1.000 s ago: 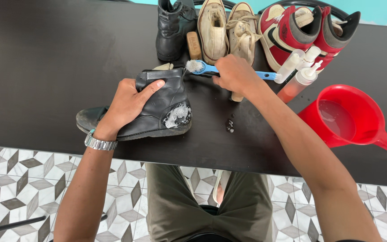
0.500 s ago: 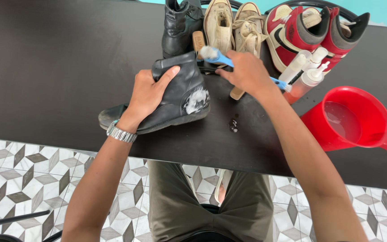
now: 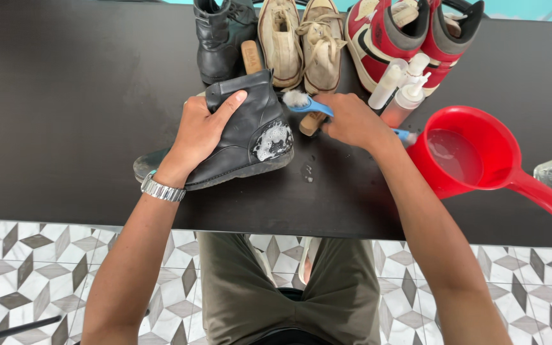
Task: The person scrubs a black leather boot with a blue brush and soapy water. They systematically clean the toe, sides, and heel of the boot, repeatedly dipping the brush into a red cup of water to maintain foam.
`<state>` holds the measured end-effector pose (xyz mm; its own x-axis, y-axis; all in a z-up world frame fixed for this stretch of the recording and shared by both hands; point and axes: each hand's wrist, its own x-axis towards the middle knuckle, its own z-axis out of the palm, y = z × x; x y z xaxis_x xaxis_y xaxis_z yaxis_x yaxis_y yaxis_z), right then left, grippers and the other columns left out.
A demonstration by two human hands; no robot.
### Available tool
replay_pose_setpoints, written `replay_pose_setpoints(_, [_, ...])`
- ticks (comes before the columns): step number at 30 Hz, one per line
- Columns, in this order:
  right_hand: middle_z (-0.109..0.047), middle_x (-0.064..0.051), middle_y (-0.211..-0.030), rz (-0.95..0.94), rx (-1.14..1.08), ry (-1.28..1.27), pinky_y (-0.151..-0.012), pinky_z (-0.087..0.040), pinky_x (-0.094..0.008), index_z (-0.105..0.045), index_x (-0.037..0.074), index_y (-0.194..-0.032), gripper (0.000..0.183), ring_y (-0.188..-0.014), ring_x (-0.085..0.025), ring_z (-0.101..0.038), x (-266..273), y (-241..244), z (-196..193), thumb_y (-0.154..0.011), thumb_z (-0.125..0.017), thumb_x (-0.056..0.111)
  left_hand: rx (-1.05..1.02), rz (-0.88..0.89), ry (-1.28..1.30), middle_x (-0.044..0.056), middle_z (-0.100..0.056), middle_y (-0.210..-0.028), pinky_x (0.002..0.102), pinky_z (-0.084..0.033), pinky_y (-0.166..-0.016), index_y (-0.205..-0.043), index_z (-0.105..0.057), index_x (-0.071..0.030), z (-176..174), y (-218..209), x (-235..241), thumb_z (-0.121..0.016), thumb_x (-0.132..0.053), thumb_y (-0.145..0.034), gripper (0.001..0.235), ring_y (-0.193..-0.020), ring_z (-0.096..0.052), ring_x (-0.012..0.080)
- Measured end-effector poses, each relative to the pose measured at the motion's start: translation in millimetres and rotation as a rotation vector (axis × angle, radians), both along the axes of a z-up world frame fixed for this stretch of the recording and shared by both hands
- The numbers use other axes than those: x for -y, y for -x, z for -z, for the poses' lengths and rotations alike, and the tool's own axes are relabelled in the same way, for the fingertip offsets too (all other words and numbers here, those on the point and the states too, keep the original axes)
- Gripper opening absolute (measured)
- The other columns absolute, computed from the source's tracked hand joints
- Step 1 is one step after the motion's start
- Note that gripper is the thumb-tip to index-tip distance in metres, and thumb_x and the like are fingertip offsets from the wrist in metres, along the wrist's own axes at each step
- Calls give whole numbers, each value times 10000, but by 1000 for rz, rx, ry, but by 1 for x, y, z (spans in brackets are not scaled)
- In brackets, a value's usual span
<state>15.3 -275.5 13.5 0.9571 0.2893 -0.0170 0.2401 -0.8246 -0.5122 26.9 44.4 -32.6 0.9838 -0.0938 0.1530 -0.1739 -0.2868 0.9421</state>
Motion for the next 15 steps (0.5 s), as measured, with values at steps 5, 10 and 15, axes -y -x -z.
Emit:
replay_pose_setpoints(5, [-670, -184, -741, -14, 50, 69, -655, -531, -501, -698, 47, -968, 195, -784, -417, -723, -4, -17, -4, -919, -826, 186, -33, -35, -21, 77, -602, -575, 303, -473, -529, -781, -788, -73, -8, 10, -25, -787, -430, -1064, 456, -572, -562, 119])
replay_pose_setpoints(10, [-501, -61, -640, 16, 103, 41, -570, -468, -400, -555, 88, -859, 361, -616, -251, -590, -40, -48, -5, -971, -844, 273, -31, -31, -23, 77, -613, -590, 293, -493, -546, -805, -787, -82, -4, 12, -44, -773, -440, -1094, 460, -582, -571, 121])
replay_pose_setpoints(15, [-535, -69, -687, -37, -1, 31, -584, -494, -398, -619, 77, -917, 320, -659, -267, -629, -74, -69, 7, -1002, -835, 298, -30, -52, -41, 94, -632, -582, 278, -501, -553, -806, -791, -87, 0, 13, -53, -777, -428, -1096, 448, -576, -597, 123])
